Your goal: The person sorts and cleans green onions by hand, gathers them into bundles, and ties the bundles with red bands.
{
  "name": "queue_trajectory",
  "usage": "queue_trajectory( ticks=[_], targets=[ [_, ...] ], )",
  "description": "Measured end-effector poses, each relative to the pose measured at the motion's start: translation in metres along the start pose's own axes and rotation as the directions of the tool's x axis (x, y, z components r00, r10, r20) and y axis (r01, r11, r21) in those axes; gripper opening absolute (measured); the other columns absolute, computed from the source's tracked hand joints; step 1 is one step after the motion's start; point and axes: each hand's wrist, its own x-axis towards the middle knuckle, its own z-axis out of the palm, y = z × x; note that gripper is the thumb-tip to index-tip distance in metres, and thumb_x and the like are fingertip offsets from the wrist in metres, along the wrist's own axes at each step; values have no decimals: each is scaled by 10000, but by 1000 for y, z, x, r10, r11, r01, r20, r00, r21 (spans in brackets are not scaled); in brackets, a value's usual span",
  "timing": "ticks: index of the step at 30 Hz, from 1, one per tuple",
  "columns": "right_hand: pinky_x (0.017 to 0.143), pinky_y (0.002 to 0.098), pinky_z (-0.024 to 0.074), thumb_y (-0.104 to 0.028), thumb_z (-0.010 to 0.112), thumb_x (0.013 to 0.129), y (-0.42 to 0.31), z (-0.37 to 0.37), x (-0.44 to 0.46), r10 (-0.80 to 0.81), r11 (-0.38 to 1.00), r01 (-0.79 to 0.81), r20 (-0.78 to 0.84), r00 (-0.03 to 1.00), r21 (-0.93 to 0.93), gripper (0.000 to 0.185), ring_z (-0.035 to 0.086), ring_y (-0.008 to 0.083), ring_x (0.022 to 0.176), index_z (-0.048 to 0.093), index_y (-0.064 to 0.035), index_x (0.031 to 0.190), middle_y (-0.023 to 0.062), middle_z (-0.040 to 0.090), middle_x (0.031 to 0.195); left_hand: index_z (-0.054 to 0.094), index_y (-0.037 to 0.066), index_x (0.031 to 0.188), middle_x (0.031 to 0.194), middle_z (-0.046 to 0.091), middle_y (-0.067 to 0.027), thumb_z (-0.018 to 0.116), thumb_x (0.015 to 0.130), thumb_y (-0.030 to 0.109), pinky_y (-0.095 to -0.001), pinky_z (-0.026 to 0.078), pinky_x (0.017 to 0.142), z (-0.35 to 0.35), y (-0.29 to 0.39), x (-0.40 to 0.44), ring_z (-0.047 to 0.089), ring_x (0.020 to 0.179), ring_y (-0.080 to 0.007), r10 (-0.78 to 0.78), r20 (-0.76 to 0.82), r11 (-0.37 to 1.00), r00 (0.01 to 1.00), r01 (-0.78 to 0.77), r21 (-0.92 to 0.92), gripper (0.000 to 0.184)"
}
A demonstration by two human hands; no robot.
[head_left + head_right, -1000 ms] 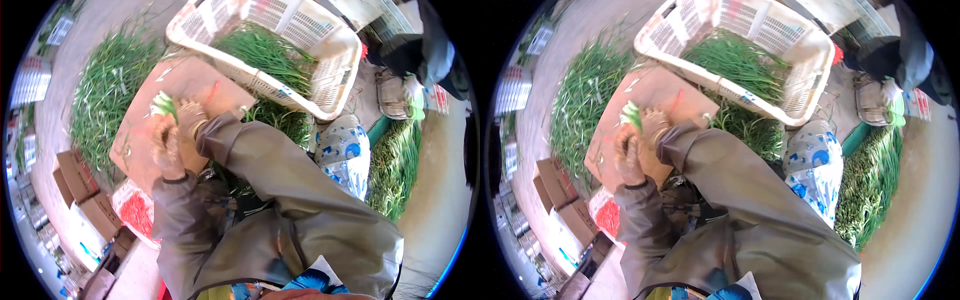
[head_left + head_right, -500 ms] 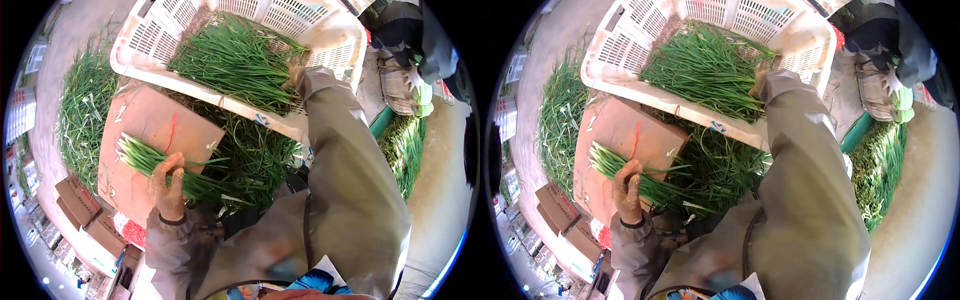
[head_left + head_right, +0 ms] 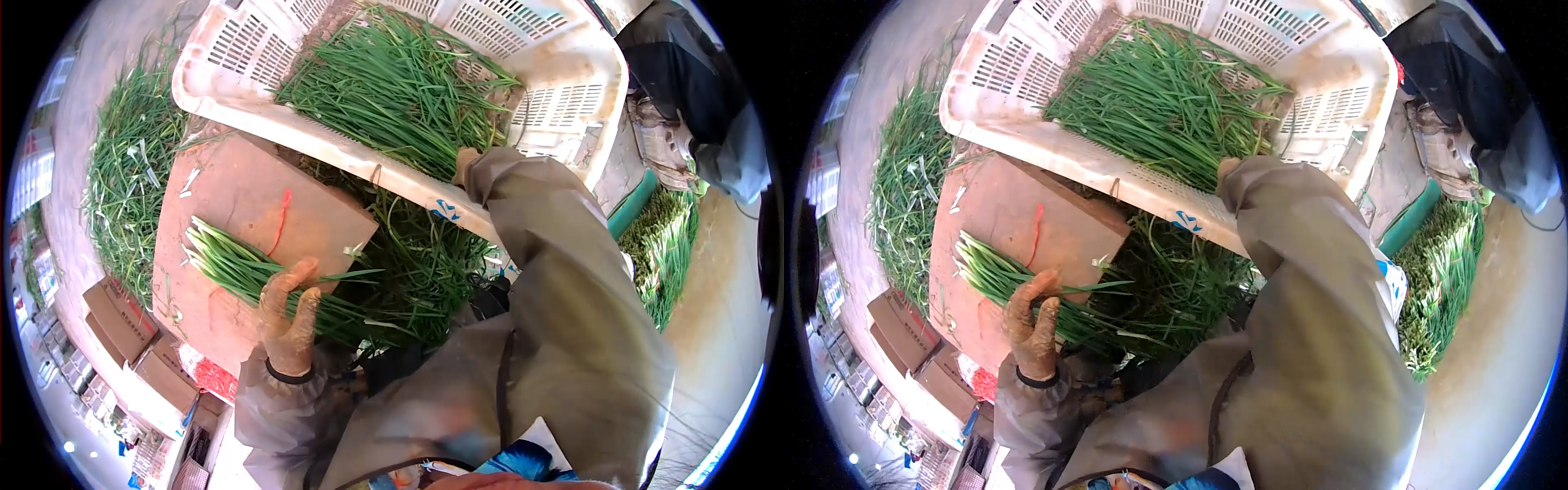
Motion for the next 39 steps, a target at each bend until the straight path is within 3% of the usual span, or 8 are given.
queue_trajectory(
  ticks=[9,15,20,24,28,32,34,39],
  targets=[
    [724,352,475,-290,639,747,-11,-3,-1,-67,994,59,80,995,89,345,613,278,810,645,-34,978,150,645,907,589,-8,999,983,612,-107,618,757,-33,-280,450,799,3,-1,-3,587,877,-193,-39,-58,997,998,36,-63,246],
    [708,352,475,-305,653,740,4,-11,-25,-341,683,109,183,922,722,353,615,281,795,656,-22,950,150,649,890,601,12,1016,966,616,-100,619,743,-47,-275,451,771,1,4,-1,589,845,-186,-9,-47,1000,999,8,-22,280],
    [752,383,446,-419,696,685,-14,-19,-53,-43,928,44,-12,999,369,550,577,279,887,631,7,1028,147,633,958,603,15,1022,947,619,-94,629,734,-49,-267,457,754,2,13,1,593,817,-180,91,-30,992,995,-88,87,296],
    [813,401,439,-242,674,640,28,29,24,-585,791,535,-110,804,-296,517,555,367,974,583,-178,1145,192,590,1027,609,21,1017,924,619,-95,629,747,-18,-276,465,737,4,20,-2,596,792,-180,125,-87,990,988,-118,80,274],
    [805,401,443,-201,561,824,-18,-24,-89,-307,853,275,-1,952,-444,312,531,319,1021,602,-157,1130,157,573,1053,618,44,1024,878,609,-80,609,774,1,-268,471,727,3,21,-4,586,771,-167,102,-99,990,990,-91,106,253],
    [677,336,502,-71,577,816,30,-74,-169,-882,441,817,-347,319,-371,259,598,255,755,584,-88,1075,143,620,933,614,31,1037,893,614,-74,599,772,-7,-256,474,717,1,21,-10,584,767,-126,56,-106,998,993,-55,15,268],
    [522,269,515,-3,603,776,20,-68,-247,-368,-20,430,-407,836,902,344,581,167,587,522,-48,1107,144,626,835,613,24,1031,931,620,-78,586,780,-14,-247,474,716,1,17,-11,591,787,-122,176,-125,984,976,-179,-16,256],
    [443,225,459,15,616,747,8,-23,-370,-360,-153,531,-547,756,834,435,554,128,554,462,-18,1153,103,604,783,489,59,1200,1077,578,-140,691,713,366,-375,429,872,30,29,-28,559,961,-294,525,-35,794,851,-474,381,610]
  ],
)
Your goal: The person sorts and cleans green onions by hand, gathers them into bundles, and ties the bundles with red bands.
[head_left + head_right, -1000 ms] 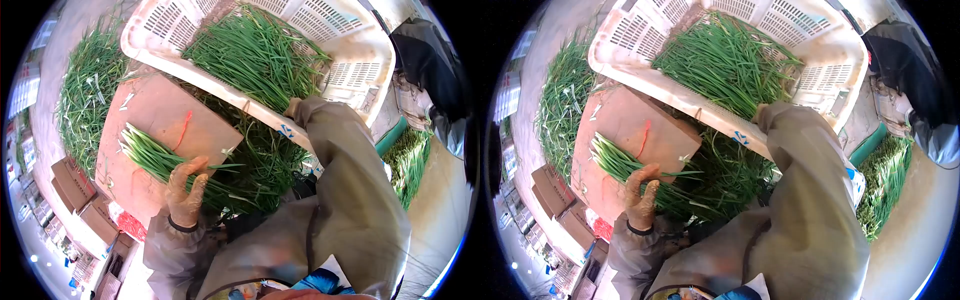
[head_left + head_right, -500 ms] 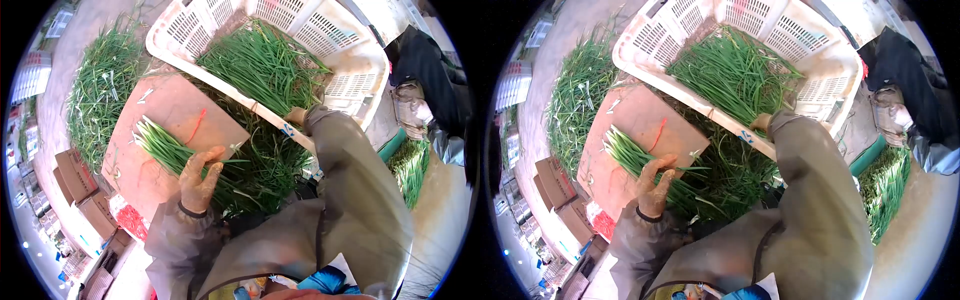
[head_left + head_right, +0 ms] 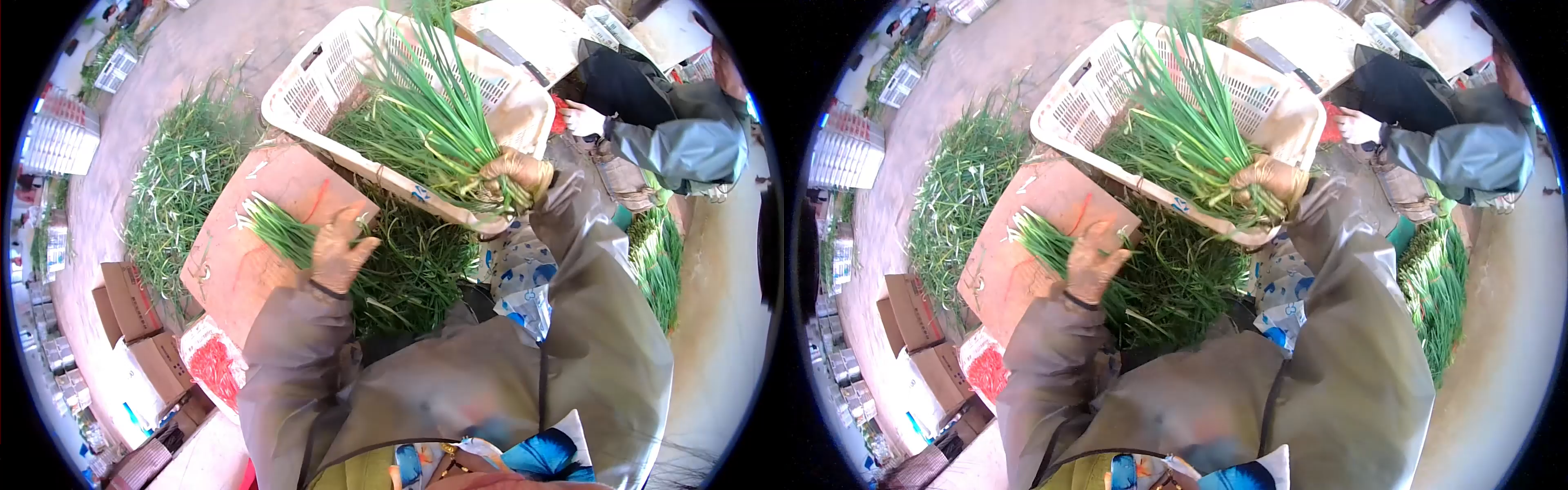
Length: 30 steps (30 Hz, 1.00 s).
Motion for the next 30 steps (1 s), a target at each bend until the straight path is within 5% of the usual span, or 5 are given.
queue_trajectory(
  ticks=[4,9,17,21,30],
  targets=[
    [472,211,418,-80,695,709,32,54,-61,-16,995,18,30,999,-97,173,538,103,509,627,22,831,58,579,586,373,144,1333,1370,316,-152,817,457,228,-469,300,1001,2,104,-4,308,1245,-368,244,68,935,967,-254,248,986],
    [549,228,453,-36,688,731,62,132,-132,185,907,-70,243,952,-415,312,563,98,643,557,2,1011,44,601,780,352,196,1350,1149,552,-117,551,705,54,-397,436,865,-15,156,-17,525,1076,-256,528,288,687,799,-601,407,689],
    [664,197,465,-206,650,813,58,145,-165,-5,906,199,462,887,-372,567,542,64,770,418,-23,1298,42,579,1095,401,79,1260,868,612,-88,612,738,107,-270,475,537,-117,182,-73,586,632,-132,-170,700,982,694,178,62,564],
    [479,173,403,-229,647,822,52,169,-173,53,868,148,384,922,-474,405,503,51,585,546,-36,1164,12,610,786,397,49,1252,801,568,-7,655,765,132,-195,407,475,-141,167,-117,496,536,-62,-267,858,666,438,728,-164,558],
    [419,150,245,-160,596,846,59,144,-159,-227,920,303,294,928,-247,199,338,10,478,616,-27,993,-40,518,697,446,71,1269,694,529,-2,712,726,205,-170,350,455,-128,160,-239,462,532,-64,-243,801,215,548,835,-506,620]
  ],
)
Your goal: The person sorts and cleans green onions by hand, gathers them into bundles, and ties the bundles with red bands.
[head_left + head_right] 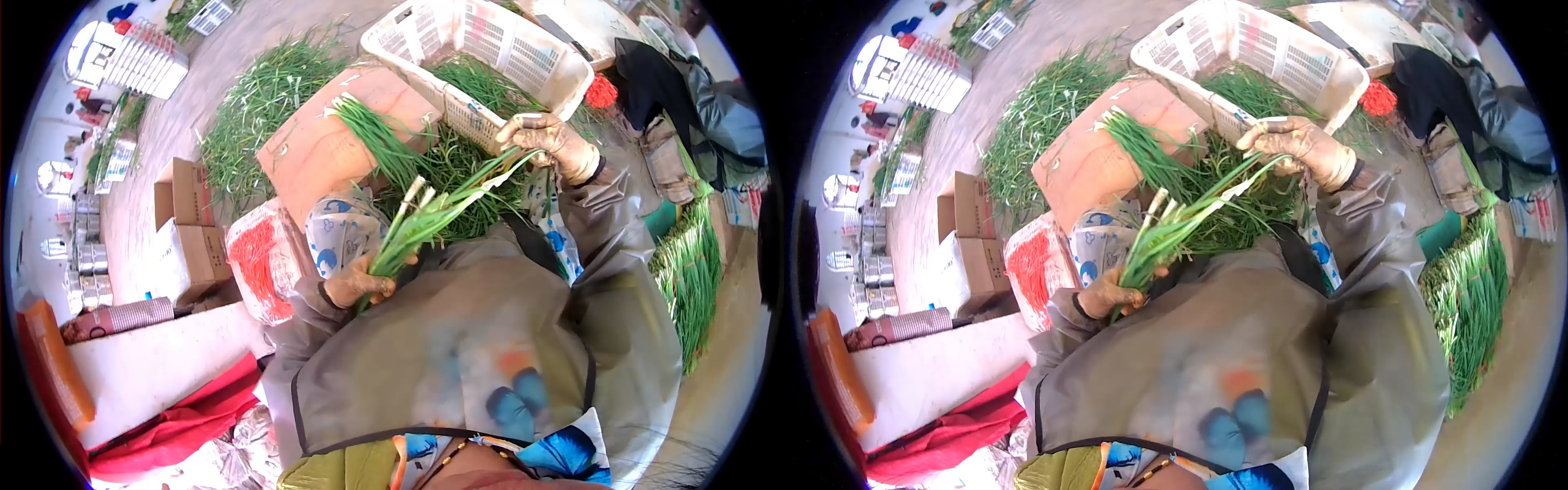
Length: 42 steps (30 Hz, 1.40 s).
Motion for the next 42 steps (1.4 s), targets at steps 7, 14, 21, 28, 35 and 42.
queue_trajectory(
  ticks=[7,14,21,28,35,42],
  targets=[
    [367,184,199,-204,554,879,13,-55,6,-283,878,439,-533,798,192,211,316,26,406,594,-51,1019,-84,374,544,421,42,1275,646,499,3,734,703,264,-195,332,417,-18,-66,-35,437,476,-72,84,13,984,996,-81,-161,689],
    [416,183,322,-238,561,875,53,-29,25,-133,984,168,-373,918,64,202,443,64,472,630,-97,1001,-21,513,627,424,25,1273,630,456,0,662,773,323,-203,324,438,-29,-57,-18,403,468,-86,437,-224,822,871,-488,-294,629],
    [860,387,449,-267,660,767,80,44,40,-275,210,-274,-325,905,-939,492,543,292,1032,517,-125,1216,181,517,1158,341,48,1336,690,477,-7,589,793,506,-220,299,457,-1,-4,21,385,507,-91,434,-10,866,901,-420,-273,752],
    [523,197,414,-384,576,851,71,72,47,38,994,-50,-112,993,-99,379,554,104,658,604,-69,1060,10,613,879,355,87,1341,894,604,-89,454,786,661,-226,373,498,10,-5,38,485,563,-130,396,9,894,918,-383,-235,804],
    [458,222,374,-206,647,824,88,104,68,-181,981,191,-195,964,34,208,457,75,504,604,-26,921,-4,532,637,473,33,1196,972,609,-122,528,799,577,-251,444,565,-6,-19,40,548,649,-144,363,-106,879,926,-378,-290,676],
    [483,207,380,-201,652,824,63,109,68,-227,974,229,-151,962,-5,229,459,59,536,586,-23,950,-18,547,696,548,13,1077,870,626,-86,650,794,146,-273,470,625,1,-16,35,575,668,-162,360,-239,900,902,-403,-167,329]
  ],
)
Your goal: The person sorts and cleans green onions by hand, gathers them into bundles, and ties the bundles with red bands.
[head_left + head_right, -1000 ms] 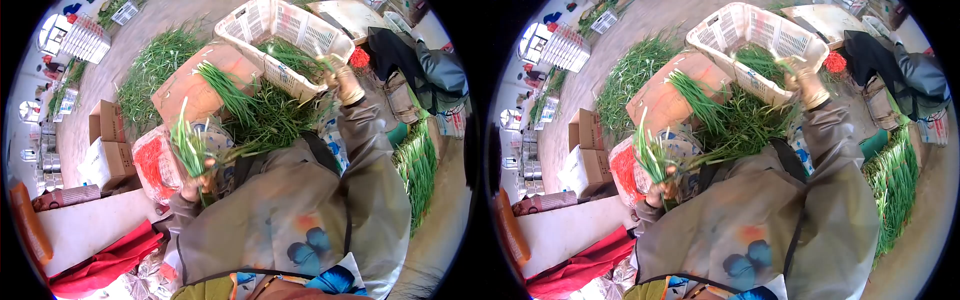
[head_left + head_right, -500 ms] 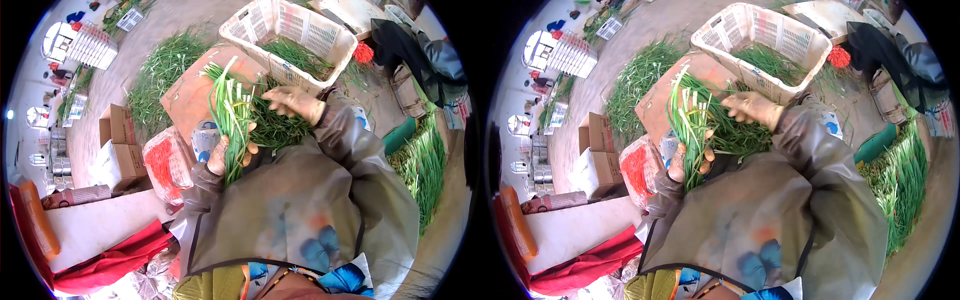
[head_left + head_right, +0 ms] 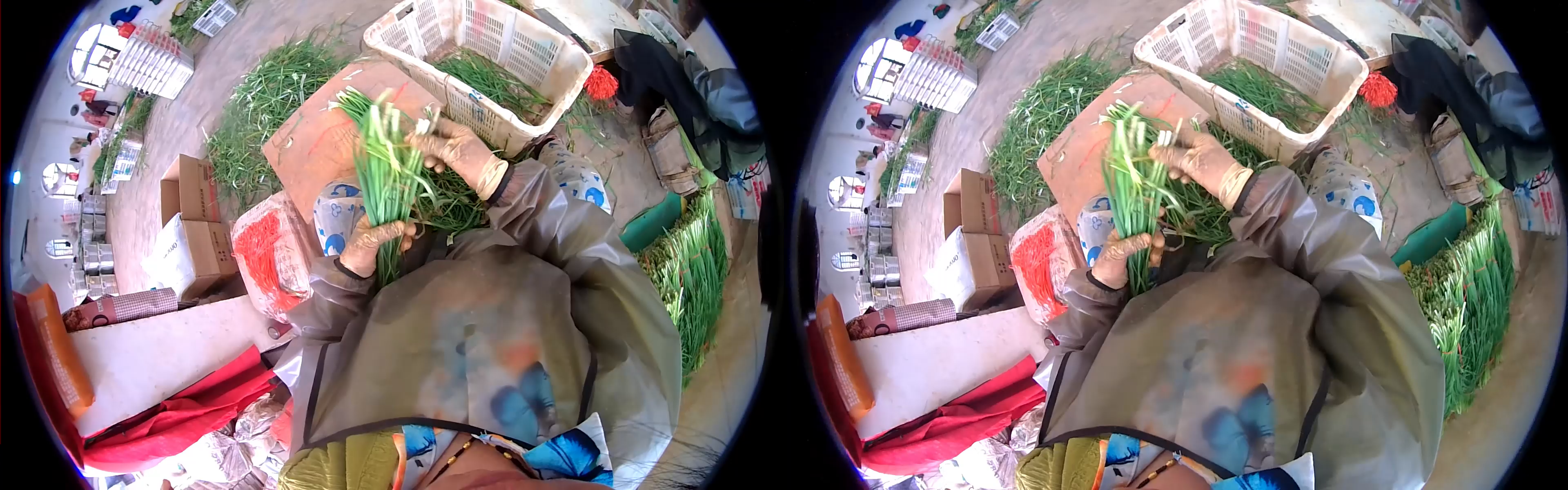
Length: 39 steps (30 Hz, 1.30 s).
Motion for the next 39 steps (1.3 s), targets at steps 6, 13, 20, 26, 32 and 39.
queue_trajectory(
  ticks=[6,13,20,26,32,39],
  targets=[
    [454,204,376,-197,626,836,3,-1,-4,284,937,-225,205,937,-268,200,457,57,517,604,-17,920,15,602,725,531,37,1134,888,625,-79,654,788,145,-256,442,570,1,-3,2,556,634,-147,38,-33,994,999,-41,-105,383],
    [408,161,303,-190,613,837,-57,-23,-34,145,972,-182,227,963,151,181,388,19,474,587,-36,927,17,618,796,494,27,1198,850,573,-49,709,738,163,-219,379,504,0,-7,-4,492,599,-113,61,38,998,997,-62,25,526],
    [340,122,322,-186,580,862,-72,-83,-38,-175,806,42,169,970,591,144,417,7,423,560,-45,883,-22,552,628,449,43,1249,756,544,-22,763,689,300,-202,321,419,-36,-38,-3,429,482,-93,88,97,995,991,-83,-56,692],
    [491,198,402,-231,589,847,-83,-131,-53,-340,748,349,-125,932,565,147,471,63,517,557,-88,860,-33,508,627,381,36,1303,857,578,-37,699,746,348,-240,394,572,-42,-18,-14,493,614,-115,133,7,980,991,-130,-153,713],
    [686,251,473,-242,601,777,10,-102,-36,-91,229,123,104,990,-966,292,576,151,746,614,-118,1041,69,579,834,402,18,1281,855,596,-58,657,772,337,-274,410,575,-13,-2,-12,508,640,-137,176,-88,978,980,-185,-96,652],
    [546,233,434,-312,682,784,10,5,-4,177,982,-169,100,979,-84,319,548,94,711,632,-95,1012,-12,618,842,544,-28,1080,943,624,-122,616,796,365,-286,465,632,-6,-14,-4,571,710,-162,8,39,999,999,-6,-34,489]
  ],
)
